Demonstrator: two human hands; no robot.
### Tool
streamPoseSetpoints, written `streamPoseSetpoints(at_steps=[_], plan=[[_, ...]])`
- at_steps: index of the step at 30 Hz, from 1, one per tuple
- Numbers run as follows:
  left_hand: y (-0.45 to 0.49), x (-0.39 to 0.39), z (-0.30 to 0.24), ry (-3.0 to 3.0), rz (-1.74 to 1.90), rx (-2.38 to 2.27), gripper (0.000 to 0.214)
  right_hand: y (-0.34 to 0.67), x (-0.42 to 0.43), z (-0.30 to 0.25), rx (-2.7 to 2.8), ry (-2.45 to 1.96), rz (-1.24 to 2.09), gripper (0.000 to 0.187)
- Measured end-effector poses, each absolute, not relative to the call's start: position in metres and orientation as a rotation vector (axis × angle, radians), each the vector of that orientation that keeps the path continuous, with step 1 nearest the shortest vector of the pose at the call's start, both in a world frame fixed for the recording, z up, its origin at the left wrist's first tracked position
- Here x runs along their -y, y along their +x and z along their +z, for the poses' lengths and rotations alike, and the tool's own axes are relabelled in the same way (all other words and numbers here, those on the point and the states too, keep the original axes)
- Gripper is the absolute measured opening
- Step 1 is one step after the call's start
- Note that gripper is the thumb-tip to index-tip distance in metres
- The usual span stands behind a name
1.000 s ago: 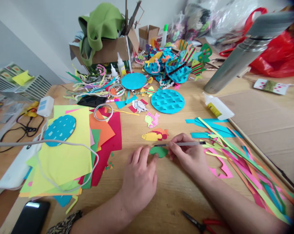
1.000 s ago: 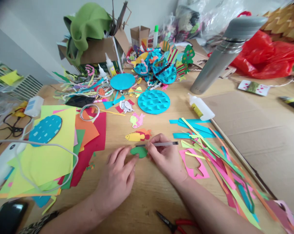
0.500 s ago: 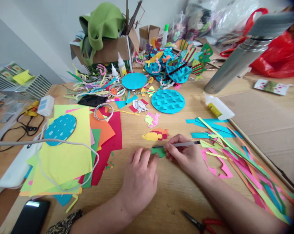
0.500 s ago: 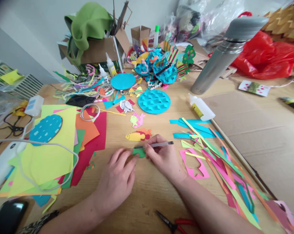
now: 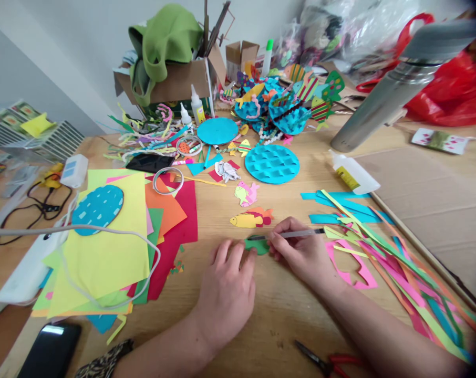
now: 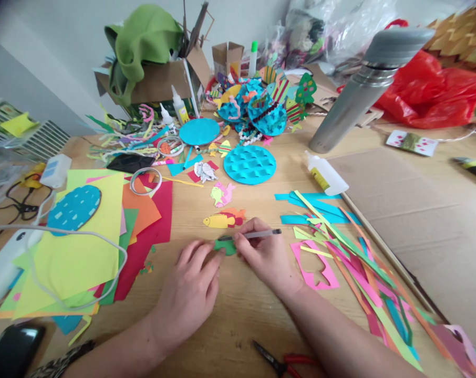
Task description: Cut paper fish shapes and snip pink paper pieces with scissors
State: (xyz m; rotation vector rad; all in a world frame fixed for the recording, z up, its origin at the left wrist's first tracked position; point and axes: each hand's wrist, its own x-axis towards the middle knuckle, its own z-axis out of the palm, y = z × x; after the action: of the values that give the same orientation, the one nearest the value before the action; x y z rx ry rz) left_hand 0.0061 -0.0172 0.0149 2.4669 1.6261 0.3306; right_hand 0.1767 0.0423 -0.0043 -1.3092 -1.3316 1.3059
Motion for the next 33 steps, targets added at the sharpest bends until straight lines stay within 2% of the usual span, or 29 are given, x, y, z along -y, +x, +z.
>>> streamPoseSetpoints(at_steps=[33], plan=[[0.0061, 0.0174, 0.0154, 2.452, 0.291, -1.624, 0.037, 0.1780, -0.0420, -0.0073, 1.362, -1.307, 1.298, 0.024]])
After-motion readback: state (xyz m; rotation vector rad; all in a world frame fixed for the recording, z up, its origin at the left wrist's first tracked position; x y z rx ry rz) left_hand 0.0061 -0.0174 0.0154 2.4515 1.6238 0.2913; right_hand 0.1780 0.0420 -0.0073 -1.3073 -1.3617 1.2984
